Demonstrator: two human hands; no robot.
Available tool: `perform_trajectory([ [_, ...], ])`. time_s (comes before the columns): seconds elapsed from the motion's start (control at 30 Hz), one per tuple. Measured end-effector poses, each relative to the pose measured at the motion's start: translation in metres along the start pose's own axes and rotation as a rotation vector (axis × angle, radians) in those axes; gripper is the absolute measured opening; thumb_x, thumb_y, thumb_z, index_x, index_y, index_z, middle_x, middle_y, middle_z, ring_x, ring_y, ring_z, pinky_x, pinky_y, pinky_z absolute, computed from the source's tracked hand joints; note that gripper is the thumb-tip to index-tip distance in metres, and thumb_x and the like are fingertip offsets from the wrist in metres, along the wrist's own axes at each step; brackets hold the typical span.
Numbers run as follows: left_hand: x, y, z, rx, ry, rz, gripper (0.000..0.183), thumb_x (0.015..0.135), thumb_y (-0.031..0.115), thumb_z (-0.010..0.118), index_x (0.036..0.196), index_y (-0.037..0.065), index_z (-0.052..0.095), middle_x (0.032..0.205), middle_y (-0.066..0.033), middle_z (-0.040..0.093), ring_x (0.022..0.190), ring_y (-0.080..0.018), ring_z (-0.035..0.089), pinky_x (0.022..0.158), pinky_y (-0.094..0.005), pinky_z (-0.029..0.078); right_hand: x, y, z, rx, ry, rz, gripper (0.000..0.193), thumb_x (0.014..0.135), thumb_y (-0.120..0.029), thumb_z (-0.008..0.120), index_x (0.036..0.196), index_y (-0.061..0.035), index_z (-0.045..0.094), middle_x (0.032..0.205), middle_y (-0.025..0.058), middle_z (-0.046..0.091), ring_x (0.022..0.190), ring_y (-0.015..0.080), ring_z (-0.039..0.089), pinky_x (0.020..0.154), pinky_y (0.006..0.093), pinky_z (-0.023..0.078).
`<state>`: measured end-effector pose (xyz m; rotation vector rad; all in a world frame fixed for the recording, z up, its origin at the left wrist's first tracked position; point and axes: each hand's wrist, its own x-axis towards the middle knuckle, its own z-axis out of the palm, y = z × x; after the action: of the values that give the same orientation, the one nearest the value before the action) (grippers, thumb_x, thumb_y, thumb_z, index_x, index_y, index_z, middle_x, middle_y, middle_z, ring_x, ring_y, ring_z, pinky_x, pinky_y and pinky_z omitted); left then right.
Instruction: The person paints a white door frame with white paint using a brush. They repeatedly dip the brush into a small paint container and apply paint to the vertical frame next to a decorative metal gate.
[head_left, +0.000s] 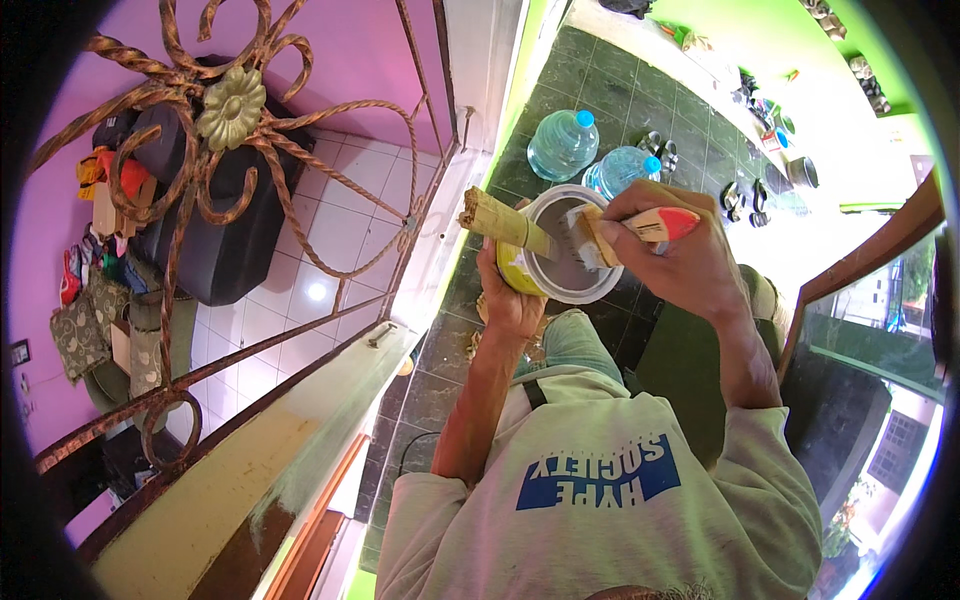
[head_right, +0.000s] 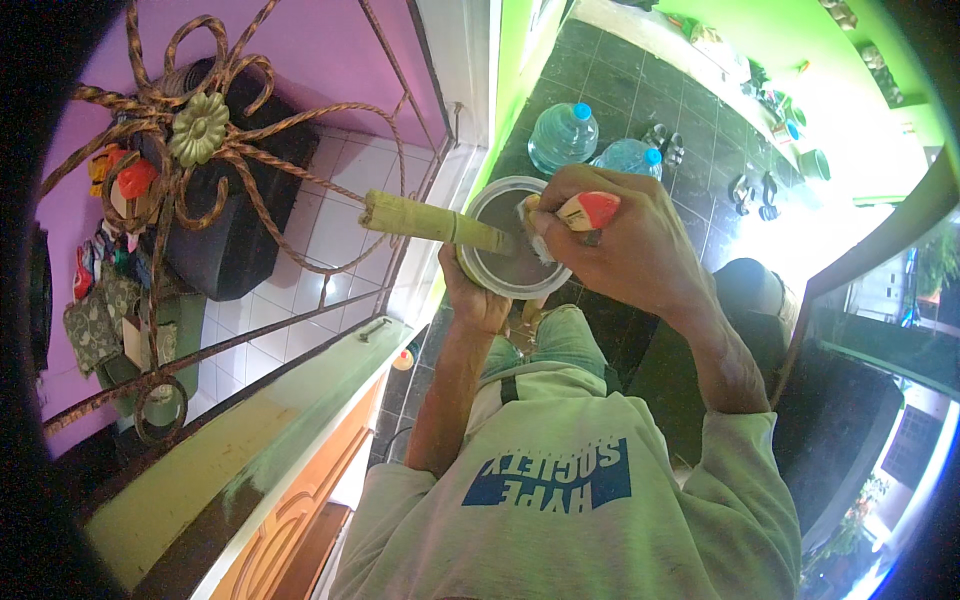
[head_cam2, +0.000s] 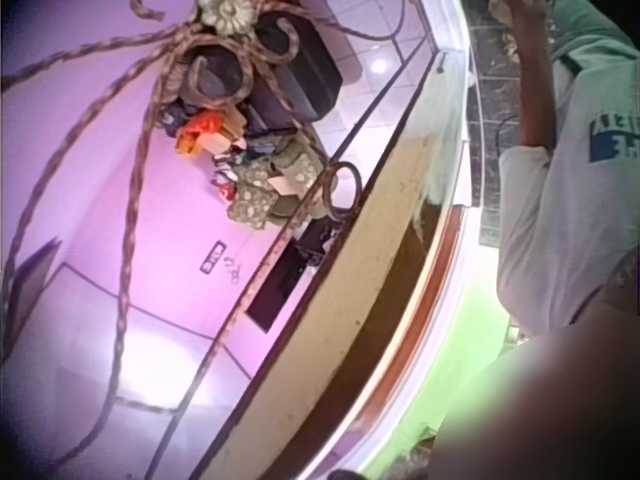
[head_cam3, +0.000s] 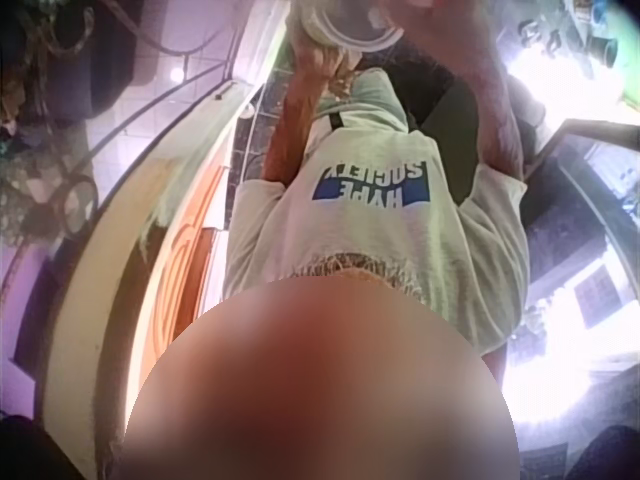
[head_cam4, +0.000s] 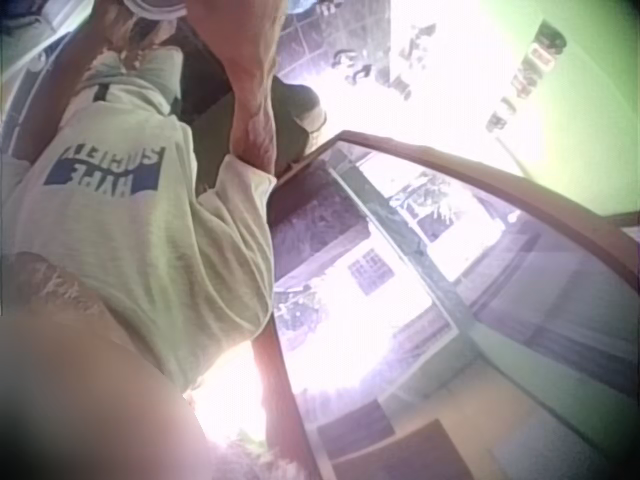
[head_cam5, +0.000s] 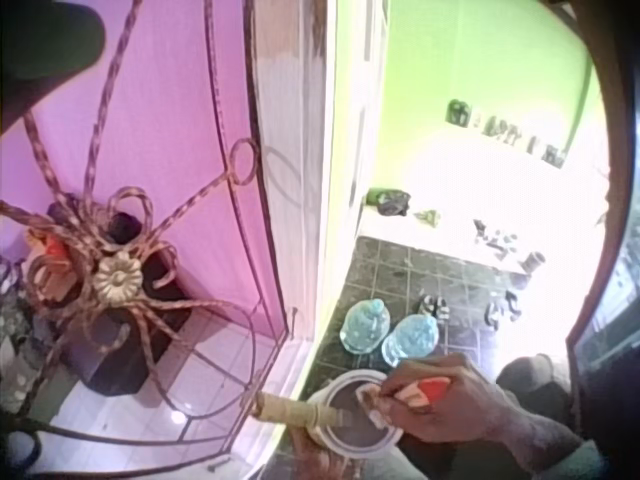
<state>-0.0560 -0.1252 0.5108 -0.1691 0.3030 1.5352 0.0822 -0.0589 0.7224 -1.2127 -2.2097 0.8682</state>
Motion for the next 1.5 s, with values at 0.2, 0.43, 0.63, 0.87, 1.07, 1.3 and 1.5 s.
perform_trajectory([
  [0.2, -0.001, -0.001, -0.004, -0.023, -0.068, -0.001, 0.058, 0.105, 0.05, 0.043, 0.144, 0.008, 0.047, 0.135, -0.0079, 0.06, 0.123, -0.0227, 0.06, 0.104, -0.0425, 0.052, -0.007, 0.009, -0.018, 0.327, 0.161, 0.278, 0.013, 0.093, -0.011, 0.065, 0.096, 0.0021, 0.065, 0.086, 0.0069, 0.066, 0.07, 0.0119, 0.065, 0.061, 0.0272, 0.052],
  [0.43, 0.002, -0.002, 0.009, -0.063, 0.055, -0.002, 0.054, 0.104, 0.052, 0.046, 0.137, 0.011, 0.054, 0.13, -0.0056, 0.064, 0.12, -0.0215, 0.062, 0.103, -0.0431, 0.052, -0.021, 0.079, -0.001, 0.982, 0.361, 0.342, 0.02, 0.096, -0.021, 0.06, 0.101, -0.0012, 0.061, 0.09, 0.0079, 0.066, 0.07, 0.0167, 0.066, 0.057, 0.0289, 0.052],
  [0.63, 0.006, -0.001, 0.033, -0.058, 0.015, 0.011, 0.056, 0.102, 0.056, 0.047, 0.136, 0.013, 0.056, 0.13, -0.0048, 0.064, 0.122, -0.0213, 0.061, 0.104, -0.0438, 0.05, -0.028, 0.1, 0.018, 1.363, 0.371, 0.5, 0.025, 0.103, -0.028, 0.052, 0.112, -0.0051, 0.061, 0.102, 0.0113, 0.068, 0.084, 0.0236, 0.07, 0.061, 0.0358, 0.055],
  [0.87, 0.011, 0.0, 0.055, -0.025, 0.073, -0.028, 0.061, 0.1, 0.061, 0.046, 0.139, 0.015, 0.054, 0.136, -0.0061, 0.06, 0.127, -0.0264, 0.057, 0.107, -0.0525, 0.045, -0.025, 0.106, 0.025, 1.61, 0.257, 0.268, 0.031, 0.107, -0.032, 0.047, 0.119, -0.0064, 0.057, 0.115, 0.0136, 0.067, 0.1, 0.0263, 0.067, 0.076, 0.0395, 0.057],
  [1.07, 0.015, 0.0, 0.072, 0.056, 0.046, -0.017, 0.069, 0.098, 0.068, 0.039, 0.145, 0.019, 0.05, 0.144, -0.0048, 0.055, 0.134, -0.0283, 0.052, 0.109, -0.0561, 0.041, -0.018, 0.104, 0.034, 1.528, 0.381, 0.212, 0.032, 0.107, -0.034, 0.05, 0.129, -0.0115, 0.053, 0.123, 0.0084, 0.063, 0.107, 0.0226, 0.065, 0.077, 0.0384, 0.058],
  [1.3, 0.035, 0.006, 0.073, 0.111, 0.028, 0.041, 0.075, 0.094, 0.074, 0.038, 0.149, 0.023, 0.042, 0.146, -0.0094, 0.051, 0.13, -0.0353, 0.053, 0.098, -0.0672, 0.043, 0.032, 0.076, 0.009, 1.21, 0.411, -0.129, 0.038, 0.105, -0.029, 0.055, 0.137, -0.0103, 0.048, 0.126, 0.0106, 0.062, 0.109, 0.022, 0.065, 0.079, 0.0415, 0.062],
  [1.5, 0.036, 0.007, 0.048, 0.084, 0.006, 0.061, 0.067, 0.098, 0.067, 0.038, 0.146, 0.02, 0.046, 0.146, -0.0106, 0.051, 0.131, -0.0334, 0.053, 0.104, -0.0613, 0.044, 0.122, -0.002, -0.076, 0.581, 0.75, -0.388, 0.032, 0.1, -0.015, 0.064, 0.128, -0.0006, 0.063, 0.119, 0.012, 0.069, 0.099, 0.0171, 0.069, 0.083, 0.0323, 0.059],
])
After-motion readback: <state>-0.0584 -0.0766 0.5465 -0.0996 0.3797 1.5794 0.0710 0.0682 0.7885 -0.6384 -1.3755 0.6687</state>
